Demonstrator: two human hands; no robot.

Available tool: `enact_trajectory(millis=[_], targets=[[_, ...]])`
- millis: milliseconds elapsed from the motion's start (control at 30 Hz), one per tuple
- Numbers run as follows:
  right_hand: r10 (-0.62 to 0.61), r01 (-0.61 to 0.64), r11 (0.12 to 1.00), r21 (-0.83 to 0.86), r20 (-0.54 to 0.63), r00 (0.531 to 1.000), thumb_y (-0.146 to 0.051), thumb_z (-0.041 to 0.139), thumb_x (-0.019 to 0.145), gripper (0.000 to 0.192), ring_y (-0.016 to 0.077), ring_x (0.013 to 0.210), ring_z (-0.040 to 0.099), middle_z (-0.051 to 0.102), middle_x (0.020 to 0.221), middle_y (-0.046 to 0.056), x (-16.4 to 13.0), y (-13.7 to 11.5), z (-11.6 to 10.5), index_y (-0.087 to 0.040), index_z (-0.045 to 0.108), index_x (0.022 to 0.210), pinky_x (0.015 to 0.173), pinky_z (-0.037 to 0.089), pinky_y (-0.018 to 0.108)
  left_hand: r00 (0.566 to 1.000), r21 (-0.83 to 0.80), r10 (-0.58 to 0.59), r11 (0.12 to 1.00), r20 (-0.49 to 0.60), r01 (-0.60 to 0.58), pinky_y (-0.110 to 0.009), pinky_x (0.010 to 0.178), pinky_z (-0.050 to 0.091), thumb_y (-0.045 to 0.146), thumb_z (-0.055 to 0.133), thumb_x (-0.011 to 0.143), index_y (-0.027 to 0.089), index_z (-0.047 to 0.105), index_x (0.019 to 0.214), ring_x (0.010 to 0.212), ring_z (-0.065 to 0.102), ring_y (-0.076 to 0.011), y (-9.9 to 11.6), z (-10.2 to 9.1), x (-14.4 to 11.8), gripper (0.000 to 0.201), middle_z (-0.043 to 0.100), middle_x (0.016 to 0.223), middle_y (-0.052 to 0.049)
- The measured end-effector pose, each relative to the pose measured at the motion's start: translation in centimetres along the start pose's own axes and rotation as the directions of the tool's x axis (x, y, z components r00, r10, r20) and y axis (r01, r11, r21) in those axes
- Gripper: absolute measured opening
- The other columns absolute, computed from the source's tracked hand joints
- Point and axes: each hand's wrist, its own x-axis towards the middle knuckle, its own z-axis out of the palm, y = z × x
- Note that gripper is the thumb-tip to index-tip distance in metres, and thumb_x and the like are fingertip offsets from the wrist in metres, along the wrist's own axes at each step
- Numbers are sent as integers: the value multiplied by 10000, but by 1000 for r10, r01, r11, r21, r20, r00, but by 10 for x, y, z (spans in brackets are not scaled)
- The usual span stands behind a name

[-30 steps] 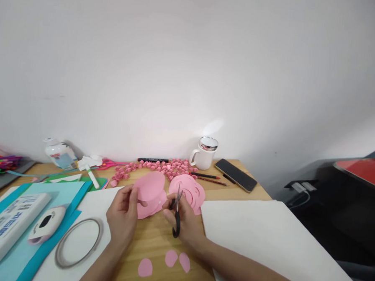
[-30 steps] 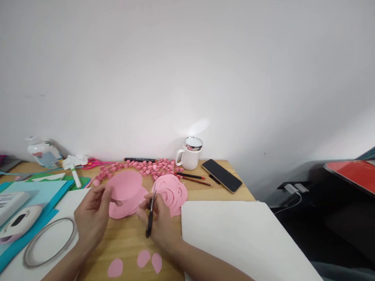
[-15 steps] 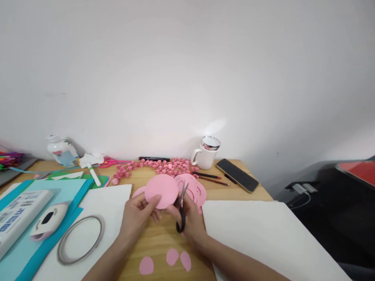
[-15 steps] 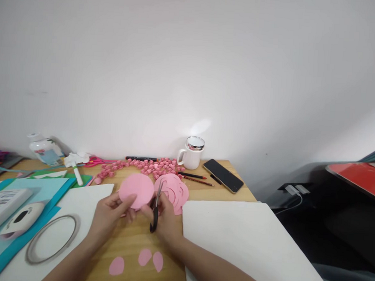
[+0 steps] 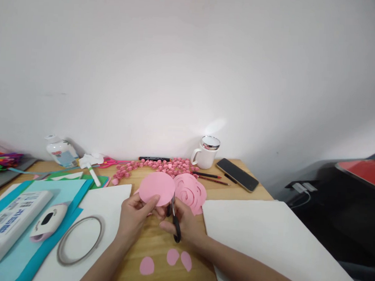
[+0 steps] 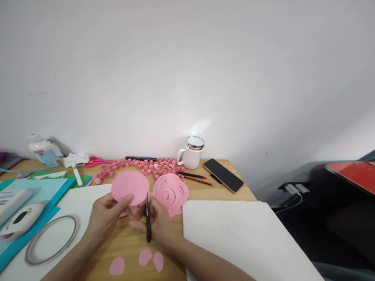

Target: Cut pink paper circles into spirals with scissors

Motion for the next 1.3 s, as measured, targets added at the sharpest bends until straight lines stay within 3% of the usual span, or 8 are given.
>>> enact_trajectory(millis=[400,733,967,1133,1300], targets=[[26,-26,997,76,-6,1000,-436,705,661,335,129,610,428,490,700,-12,1,5,0,-198,500,780,550,355,244,998,30,68,997,-4,-68,-209,455,476,251,700,633,150,618,516,403,578,-130,1,-1,0,176,631,438,15],[66,-66,998,9,-38,997,-412,677,688,285,99,509,382,460,605,-37,0,10,0,-196,494,718,463,309,220,998,73,55,996,9,-56,-228,443,464,336,648,688,155,572,496,374,541,-131,-1,0,0,275,584,392,13],[83,-84,995,62,13,996,-462,707,639,343,128,569,467,555,676,0,-1,10,3,-197,509,728,519,382,248,996,262,50,965,-76,-29,-232,441,471,342,701,624,139,617,523,437,585,-164,-2,0,0,242,643,458,-25],[74,-76,996,48,32,997,-473,735,610,375,146,598,502,547,654,-10,-3,2,2,-197,527,756,559,404,264,1000,265,5,964,-4,-4,-227,420,457,344,685,652,167,536,419,343,524,-140,0,2,-3,328,547,322,1],[38,-42,993,106,43,998,-491,760,566,433,170,639,549,565,659,-8,1,-6,4,-199,511,767,594,422,277,1000,258,-27,966,13,22,-224,326,389,336,690,634,179,518,420,291,473,-133,3,6,-7,317,533,313,3]])
